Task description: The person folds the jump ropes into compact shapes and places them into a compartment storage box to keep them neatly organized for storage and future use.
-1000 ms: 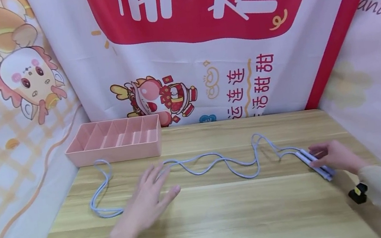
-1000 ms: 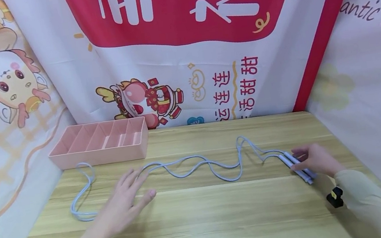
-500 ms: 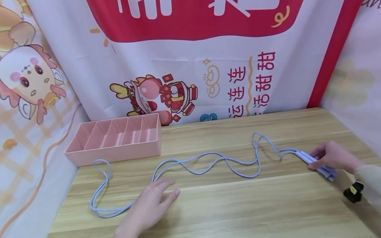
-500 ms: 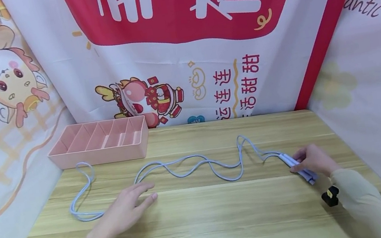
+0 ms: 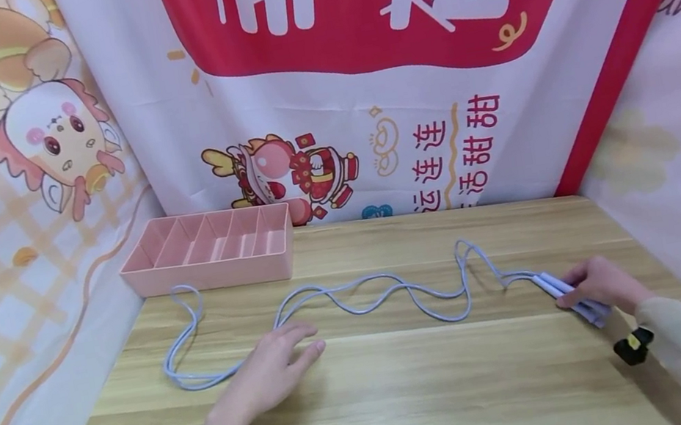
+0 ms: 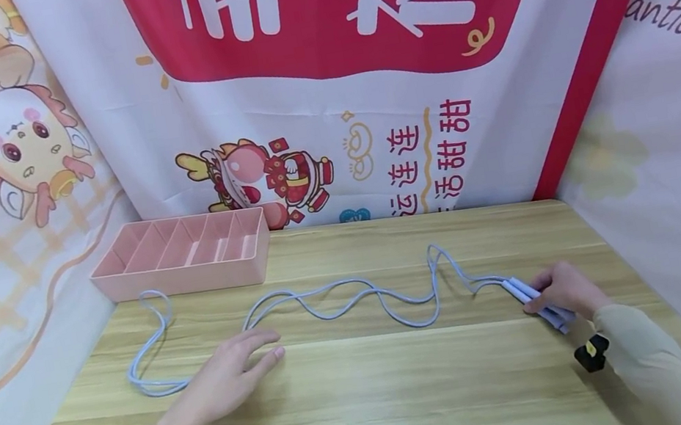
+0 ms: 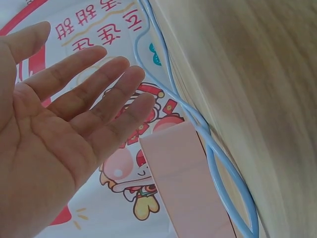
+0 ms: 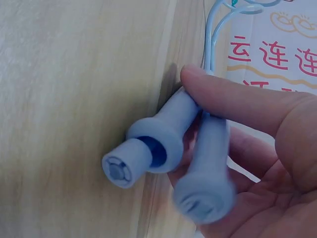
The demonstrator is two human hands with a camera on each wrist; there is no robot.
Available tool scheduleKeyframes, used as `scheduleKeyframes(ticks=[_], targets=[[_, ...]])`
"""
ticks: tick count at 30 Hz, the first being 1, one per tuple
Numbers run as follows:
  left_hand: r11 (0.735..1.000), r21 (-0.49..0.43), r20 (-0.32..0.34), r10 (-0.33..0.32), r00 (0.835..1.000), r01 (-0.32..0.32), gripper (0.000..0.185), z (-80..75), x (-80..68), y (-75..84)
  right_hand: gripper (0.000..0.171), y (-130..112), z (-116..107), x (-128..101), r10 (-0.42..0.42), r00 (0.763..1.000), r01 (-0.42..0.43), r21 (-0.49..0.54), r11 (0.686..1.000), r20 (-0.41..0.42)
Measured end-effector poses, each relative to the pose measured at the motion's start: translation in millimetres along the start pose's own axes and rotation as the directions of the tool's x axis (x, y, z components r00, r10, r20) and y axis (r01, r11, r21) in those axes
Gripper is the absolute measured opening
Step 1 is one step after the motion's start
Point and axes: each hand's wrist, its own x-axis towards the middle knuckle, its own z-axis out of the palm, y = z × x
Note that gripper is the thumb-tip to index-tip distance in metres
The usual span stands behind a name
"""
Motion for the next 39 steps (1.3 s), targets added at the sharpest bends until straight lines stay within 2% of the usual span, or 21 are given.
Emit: scheduleKeyframes(ticks=[7,10,15,20,25,28,31,36,39], targets=[[1.000,-0.010,-0.016,-0.003,1.000,0.003,0.043,-3.2,-1.7,-0.1,0.021,-6,2,-5,-0.069,0.997,0.069,-0.026,0.997,-0.020],[1.000,-0.007,-0.026,-0.002,1.000,0.001,0.043,-4.1,-2.7,-0.3,0.016,-8,4,-12,-0.091,0.996,0.092,0.048,0.995,-0.013],[1.000,-0.008,-0.037,-0.010,0.999,0.009,0.042,-4.8,-4.6,0.1,0.021,-21,10,-29,-0.097,0.995,0.099,0.184,0.978,-0.021],[1.000,-0.008,-0.058,0.000,0.998,-0.001,0.040,-6.3,-4.3,0.9,0.025,-46,13,-44,-0.083,0.995,0.092,0.200,0.975,-0.055],[1.000,-0.012,-0.092,0.021,0.996,-0.022,0.041,-8.5,-2.1,2.3,0.028,-74,22,-54,-0.158,0.984,0.175,0.242,0.954,-0.088],[0.999,-0.007,-0.106,0.032,0.994,-0.033,0.043,-10.5,-0.5,5.7,0.027,-93,33,-60,-0.229,0.967,0.252,0.273,0.928,-0.114],[0.999,-0.012,-0.136,0.050,0.989,-0.052,0.042,-12.0,4.1,13.6,0.022,-113,46,-68,-0.312,0.937,0.344,0.270,0.900,-0.156],[0.991,-0.045,-0.197,0.113,0.974,-0.124,0.046,-9.7,16.1,39.6,0.012,-150,68,-83,-0.409,0.877,0.458,0.181,0.870,-0.253],[0.988,-0.054,-0.182,0.136,0.974,-0.148,0.053,-4.1,20.8,60.2,0.013,-168,77,-92,-0.440,0.852,0.489,0.132,0.862,-0.285]])
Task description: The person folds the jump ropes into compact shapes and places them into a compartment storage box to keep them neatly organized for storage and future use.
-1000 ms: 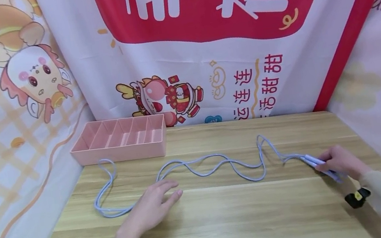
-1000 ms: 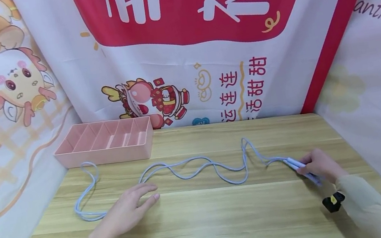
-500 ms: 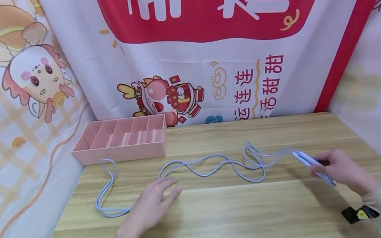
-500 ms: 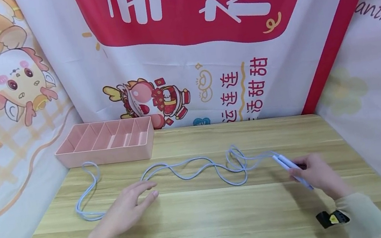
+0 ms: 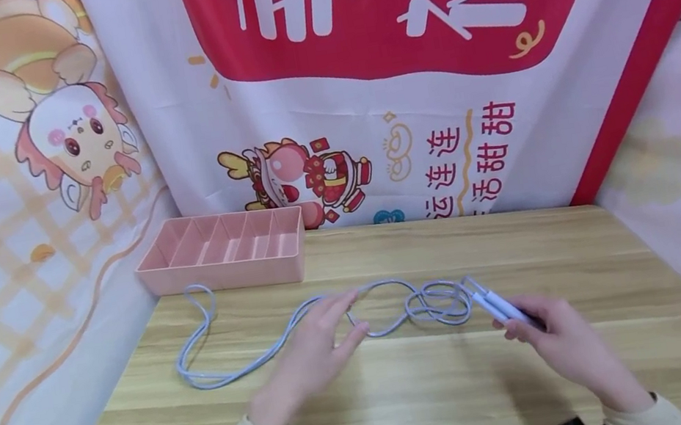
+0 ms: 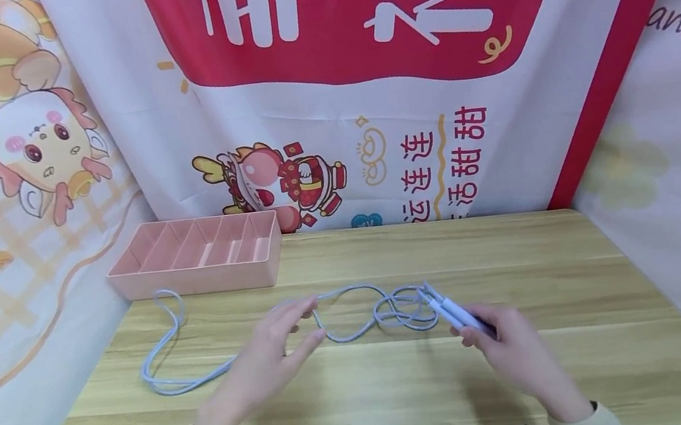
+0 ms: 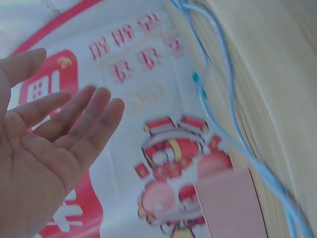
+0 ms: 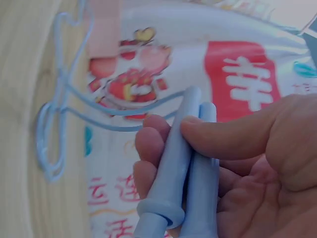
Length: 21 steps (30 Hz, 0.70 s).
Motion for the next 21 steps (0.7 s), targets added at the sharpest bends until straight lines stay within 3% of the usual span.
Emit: scheduleKeyframes(ticks=[5,9,15,21], targets=[[0.999,-0.039,0.016,0.021,1.000,-0.020,0.068,14.7,4.1,23.7,0.017,-24,18,1,-0.085,0.996,0.084,-0.013,0.996,-0.019],[0.986,-0.165,-0.024,0.008,1.000,-0.012,0.077,28.4,1.3,32.0,0.023,-36,27,1,-0.188,0.982,0.188,-0.013,0.982,-0.003],[0.960,-0.281,-0.052,-0.024,0.998,0.009,0.089,39.8,-6.0,27.3,0.028,-43,40,5,-0.276,0.960,0.273,0.064,0.960,0.051],[0.944,-0.315,-0.093,0.078,0.993,-0.103,0.078,45.1,0.8,22.8,0.031,-42,47,9,-0.376,0.924,0.368,0.105,0.924,0.066]])
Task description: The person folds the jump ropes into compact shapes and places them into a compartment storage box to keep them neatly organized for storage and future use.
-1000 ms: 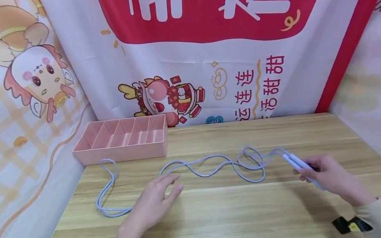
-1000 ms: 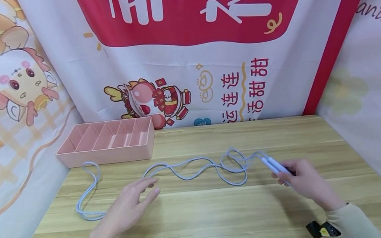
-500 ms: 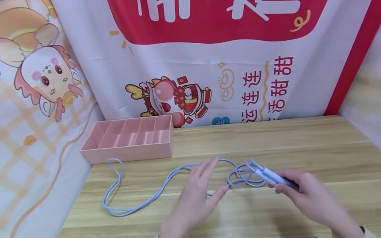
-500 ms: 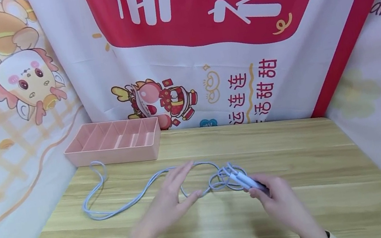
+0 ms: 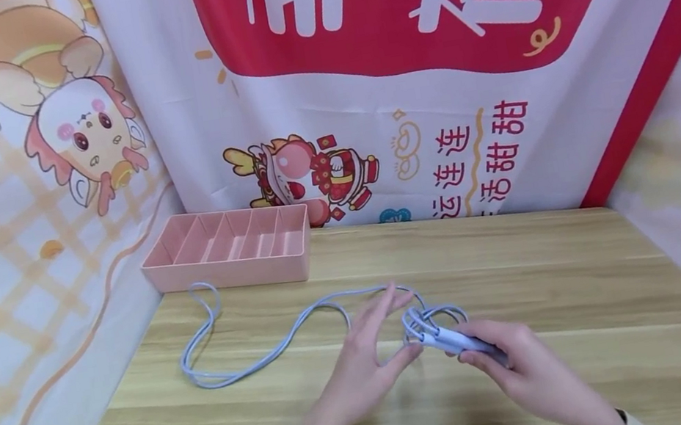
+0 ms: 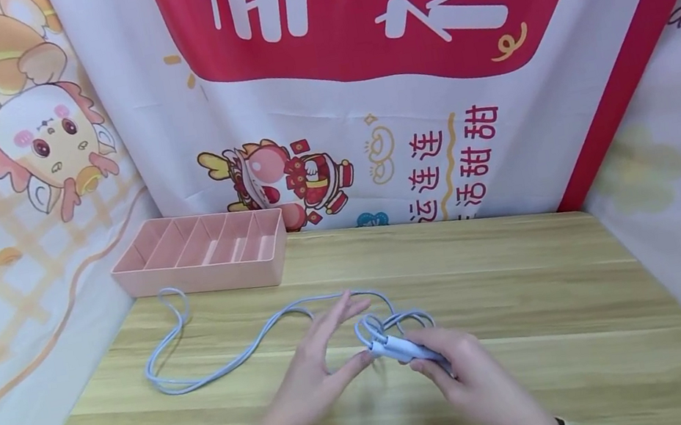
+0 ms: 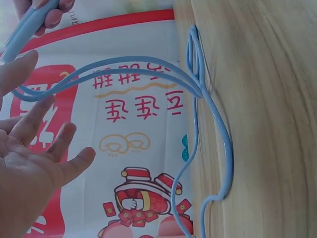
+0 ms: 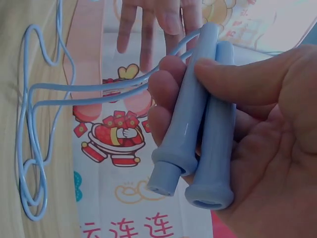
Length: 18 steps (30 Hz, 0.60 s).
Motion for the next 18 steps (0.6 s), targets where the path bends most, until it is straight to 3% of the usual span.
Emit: scheduleKeyframes(ticks=[4,9,13,16,18], targets=[[0.997,-0.029,-0.013,0.074,0.997,-0.074,0.052,4.4,4.1,-2.9,0.033,2.5,1.1,-1.2,-0.007,1.000,0.007,0.034,0.999,0.001],[0.996,-0.046,-0.043,0.076,0.996,-0.078,0.029,7.5,6.0,-6.8,0.036,4.9,0.4,-2.2,0.040,0.998,-0.036,0.109,0.993,-0.039],[0.990,-0.100,-0.028,0.094,0.995,-0.096,0.020,9.7,7.1,-9.5,0.037,5.1,0.9,-2.5,0.068,0.991,-0.052,0.130,0.990,-0.119],[0.984,-0.167,0.017,0.067,0.998,-0.064,0.014,10.6,7.4,-10.1,0.036,4.6,1.5,-2.5,0.099,0.973,-0.066,0.160,0.985,-0.208],[0.982,-0.184,0.037,0.042,0.998,-0.035,0.013,11.2,6.7,-10.6,0.033,5.6,1.0,-1.6,0.125,0.954,-0.059,0.236,0.970,-0.271]])
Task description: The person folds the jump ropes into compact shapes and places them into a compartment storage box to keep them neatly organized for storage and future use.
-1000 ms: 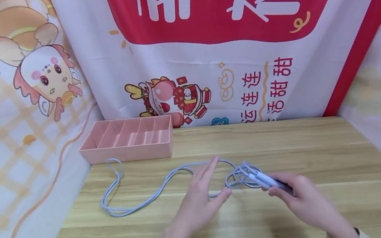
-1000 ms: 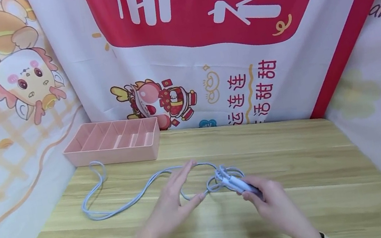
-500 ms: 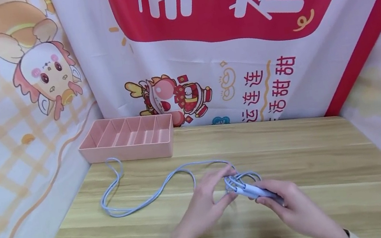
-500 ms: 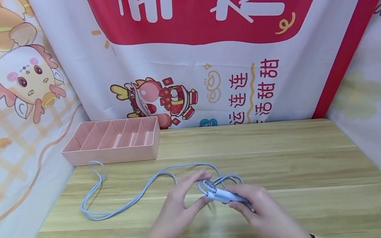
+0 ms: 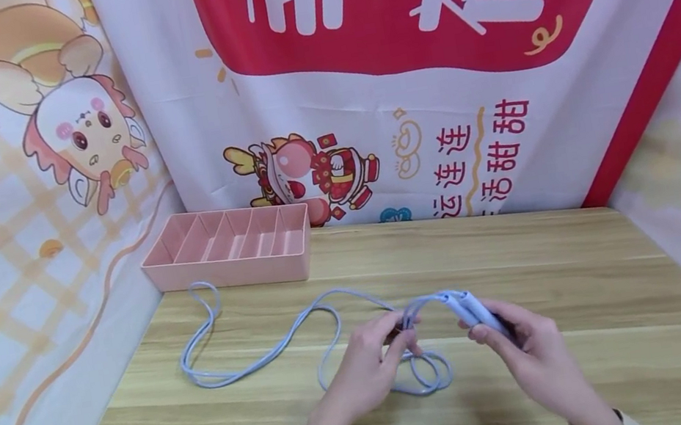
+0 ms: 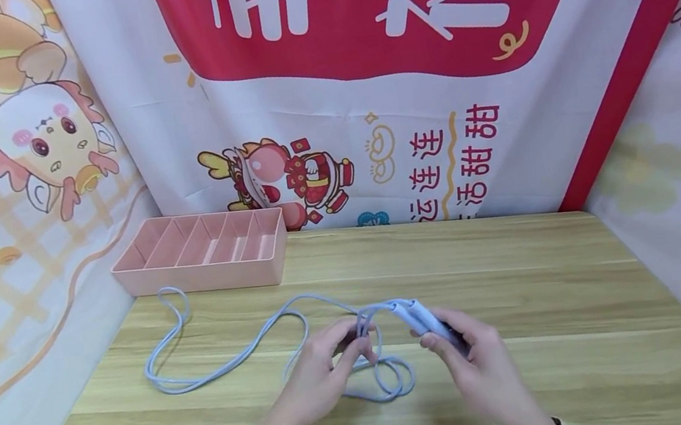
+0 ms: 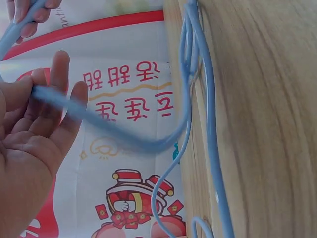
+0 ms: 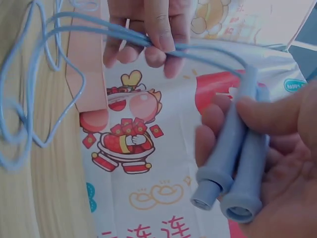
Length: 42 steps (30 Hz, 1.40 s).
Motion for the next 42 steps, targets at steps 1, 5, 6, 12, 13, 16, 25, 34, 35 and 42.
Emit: scheduleKeyframes(ticks=[1,5,6,12,13,16,25,34,35,42], targets=[[1.000,-0.006,0.004,-0.008,1.000,0.008,0.013,0.2,-0.4,-0.4,0.032,0,-1,1,0.011,0.999,-0.010,0.030,0.999,-0.035],[0.999,0.051,0.001,-0.019,1.000,0.019,0.013,-0.2,-3.1,-1.9,0.023,-1,-8,5,0.105,0.981,-0.089,0.104,0.991,-0.163],[0.997,0.073,0.000,-0.023,1.000,0.023,0.014,-0.7,-3.9,-2.1,0.023,-2,-10,5,0.137,0.972,-0.116,0.115,0.987,-0.193],[0.956,0.286,-0.012,-0.063,0.998,0.064,0.024,-6.6,-9.5,-3.9,0.026,-5,-18,6,0.266,0.909,-0.237,0.127,0.963,-0.320],[0.943,0.326,-0.014,-0.060,0.998,0.062,0.025,-7.6,-10.0,-4.5,0.027,-5,-19,5,0.268,0.903,-0.237,0.131,0.963,-0.337],[0.909,0.414,-0.016,-0.042,0.999,0.045,0.022,-9.8,-10.1,-5.9,0.028,-8,-20,5,0.254,0.888,-0.205,0.163,0.965,-0.383],[0.865,0.500,-0.008,-0.039,0.999,0.037,0.011,-10.7,-9.3,-9.9,0.026,-13,-24,7,0.185,0.862,-0.106,0.190,0.976,-0.472],[0.944,0.317,-0.046,-0.083,0.996,0.093,0.018,-9.1,-6.5,-13.7,0.029,-13,-23,10,0.315,0.824,-0.201,0.276,0.940,-0.470],[0.951,0.293,-0.063,-0.085,0.994,0.100,0.019,-8.1,-6.3,-13.1,0.029,-11,-21,11,0.344,0.827,-0.226,0.298,0.927,-0.445],[0.980,0.117,-0.221,-0.132,0.966,0.161,0.020,2.5,-2.7,-2.6,0.038,-6,2,9,0.469,0.848,-0.380,0.335,0.862,-0.245]])
